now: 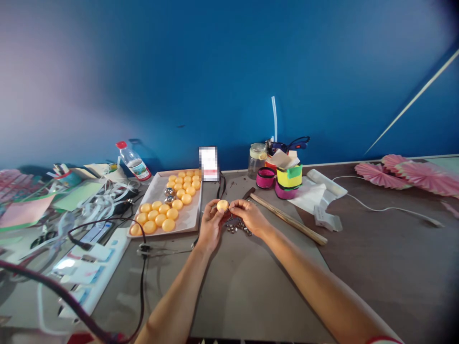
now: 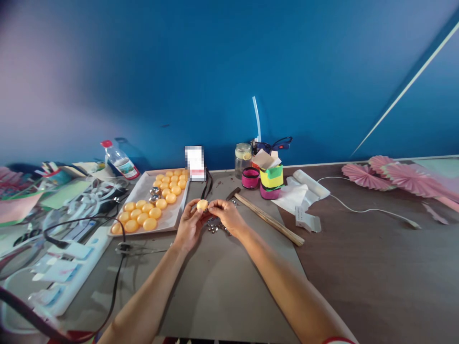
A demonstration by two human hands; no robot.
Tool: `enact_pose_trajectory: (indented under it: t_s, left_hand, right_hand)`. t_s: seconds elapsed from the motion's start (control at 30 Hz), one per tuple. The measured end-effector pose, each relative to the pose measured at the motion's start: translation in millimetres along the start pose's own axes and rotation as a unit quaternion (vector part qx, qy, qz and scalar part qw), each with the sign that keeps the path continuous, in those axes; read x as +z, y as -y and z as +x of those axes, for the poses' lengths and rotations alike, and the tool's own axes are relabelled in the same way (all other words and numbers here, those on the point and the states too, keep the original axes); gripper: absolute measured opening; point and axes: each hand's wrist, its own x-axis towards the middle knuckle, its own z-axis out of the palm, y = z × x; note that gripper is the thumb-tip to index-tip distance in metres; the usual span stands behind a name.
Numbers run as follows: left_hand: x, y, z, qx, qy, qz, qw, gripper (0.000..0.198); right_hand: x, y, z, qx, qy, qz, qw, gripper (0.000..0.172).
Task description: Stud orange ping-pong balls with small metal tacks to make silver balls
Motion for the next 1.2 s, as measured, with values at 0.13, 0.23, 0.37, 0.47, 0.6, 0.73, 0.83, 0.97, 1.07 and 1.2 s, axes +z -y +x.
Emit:
enact_pose_trajectory:
  t_s: [0.13, 0.23, 0.37, 0.47, 0.6, 0.73, 0.83, 0.97, 1.07, 1.2]
  left_hand:
    - [0.7, 0.3, -0.2, 0.003, 0.004, -0.008, 1.0, 0.037]
    - [0.3, 1.0, -0.2, 0.009, 0.008, -0.004, 1.0, 0.036]
    - [-0.8, 2.0, -0.4, 0.023, 0.011, 0.011, 1.0, 0.034]
    - [-1.4, 2.6, -0.4, 0.025, 0.013, 0.019, 0.999, 0.034]
    - [-2.7, 3.9, 0.2, 0.028, 0.006, 0.039, 0.999, 0.036]
    - [-3.4, 5.1, 0.3, 0.033, -0.002, 0.057, 0.998, 0.038]
    - [-3.0, 5.5, -0.3, 0.031, 0.002, 0.054, 0.998, 0.037]
    - [-1.7, 5.6, -0.9, 0.023, 0.012, 0.034, 0.999, 0.035]
    - [-0.9, 5.6, -1.1, 0.02, 0.017, 0.024, 0.999, 0.035]
    - [-2.0, 6.9, -1.1, 0.02, 0.01, 0.035, 0.999, 0.037]
  right_hand:
    - [0.3, -1.4, 0.4, 0.001, -0.001, 0.009, 1.0, 0.017]
    - [0.2, 0.1, 0.2, 0.008, -0.007, 0.016, 1.0, 0.017]
    - [-0.4, 2.4, -0.2, 0.017, 0.0, 0.033, 0.999, 0.016]
    - [-1.0, 4.5, -0.6, 0.019, 0.005, 0.027, 0.999, 0.017]
    - [-1.6, 9.5, -1.7, 0.014, 0.001, -0.022, 1.0, 0.016]
    - [-1.5, 15.6, -2.4, -0.001, -0.005, -0.074, 0.997, 0.014]
    - [-1.8, 18.1, -2.5, -0.008, -0.007, -0.084, 0.996, 0.013]
    - [-4.0, 16.8, -2.3, -0.018, 0.003, -0.072, 0.997, 0.012]
    - [-5.7, 13.4, -1.6, -0.023, 0.014, -0.057, 0.998, 0.013]
    - [-6.2, 10.6, -0.5, -0.012, 0.011, -0.055, 0.998, 0.014]
